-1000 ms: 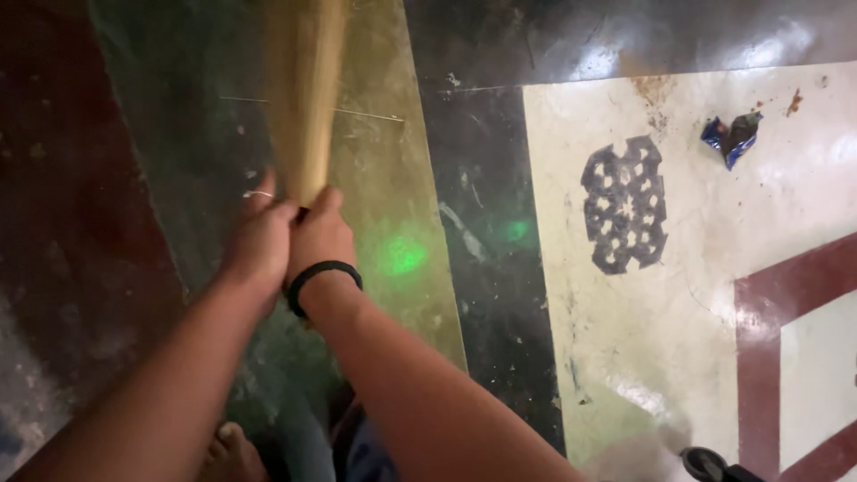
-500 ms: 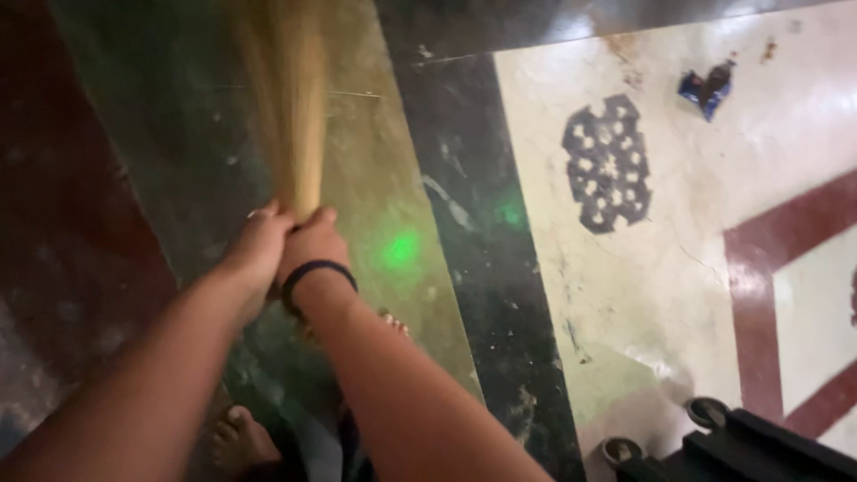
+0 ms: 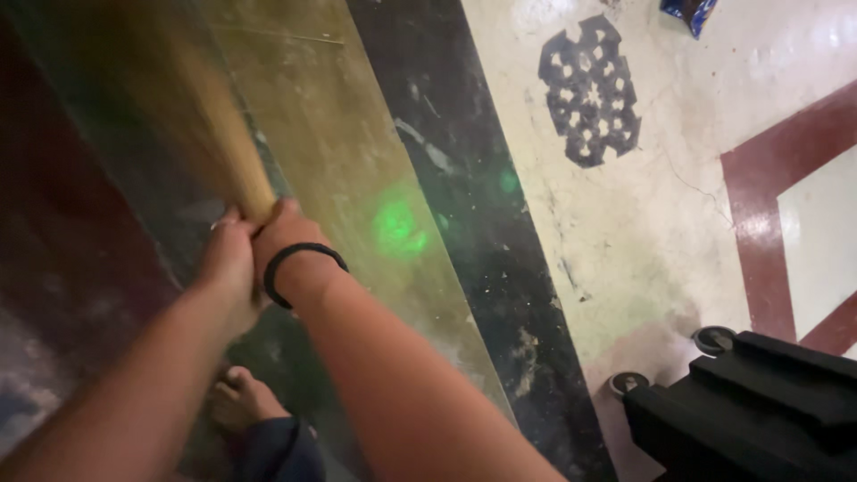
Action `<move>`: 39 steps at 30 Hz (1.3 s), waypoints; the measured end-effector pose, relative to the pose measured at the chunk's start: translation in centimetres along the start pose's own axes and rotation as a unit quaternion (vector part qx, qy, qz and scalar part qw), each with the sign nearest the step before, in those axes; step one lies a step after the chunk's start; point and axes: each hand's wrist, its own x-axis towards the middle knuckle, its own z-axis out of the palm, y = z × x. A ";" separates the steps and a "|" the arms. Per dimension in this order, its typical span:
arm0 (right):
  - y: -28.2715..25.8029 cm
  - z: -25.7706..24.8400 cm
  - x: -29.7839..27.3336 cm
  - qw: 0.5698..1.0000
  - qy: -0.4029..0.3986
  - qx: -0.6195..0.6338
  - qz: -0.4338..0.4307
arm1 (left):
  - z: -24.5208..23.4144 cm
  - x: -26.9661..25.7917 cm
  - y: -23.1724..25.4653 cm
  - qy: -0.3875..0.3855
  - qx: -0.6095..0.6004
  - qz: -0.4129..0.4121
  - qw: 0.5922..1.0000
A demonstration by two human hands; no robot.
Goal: The person sweeps a tiled floor using a traditional straw broom, moving debris along the edges and into a central area. The person adjusts the broom bristles by hand during the process.
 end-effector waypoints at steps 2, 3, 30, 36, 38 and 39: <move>0.9 -1.1 -0.4 0.997 0.026 0.048 0.054 | 1.6 0.8 -0.2 -0.035 0.029 -0.020 0.999; 1.5 -1.9 -0.5 0.994 0.039 0.074 0.072 | 2.5 0.9 -0.4 -0.048 0.064 -0.027 0.996; 16.1 -16.4 -6.6 0.974 0.102 0.155 0.131 | 19.4 -7.2 -9.1 -0.158 0.082 0.024 0.984; 14.9 -19.3 -10.1 0.968 0.140 0.205 0.035 | 21.4 -12.0 -5.0 -0.060 0.211 0.114 0.969; 14.1 -19.3 -9.9 0.957 0.135 0.255 -0.004 | 21.6 -12.9 -3.0 -0.039 0.248 0.135 0.959; 13.5 -19.6 -9.3 0.951 0.116 0.285 -0.014 | 21.6 -13.2 -1.9 -0.041 0.272 0.154 0.949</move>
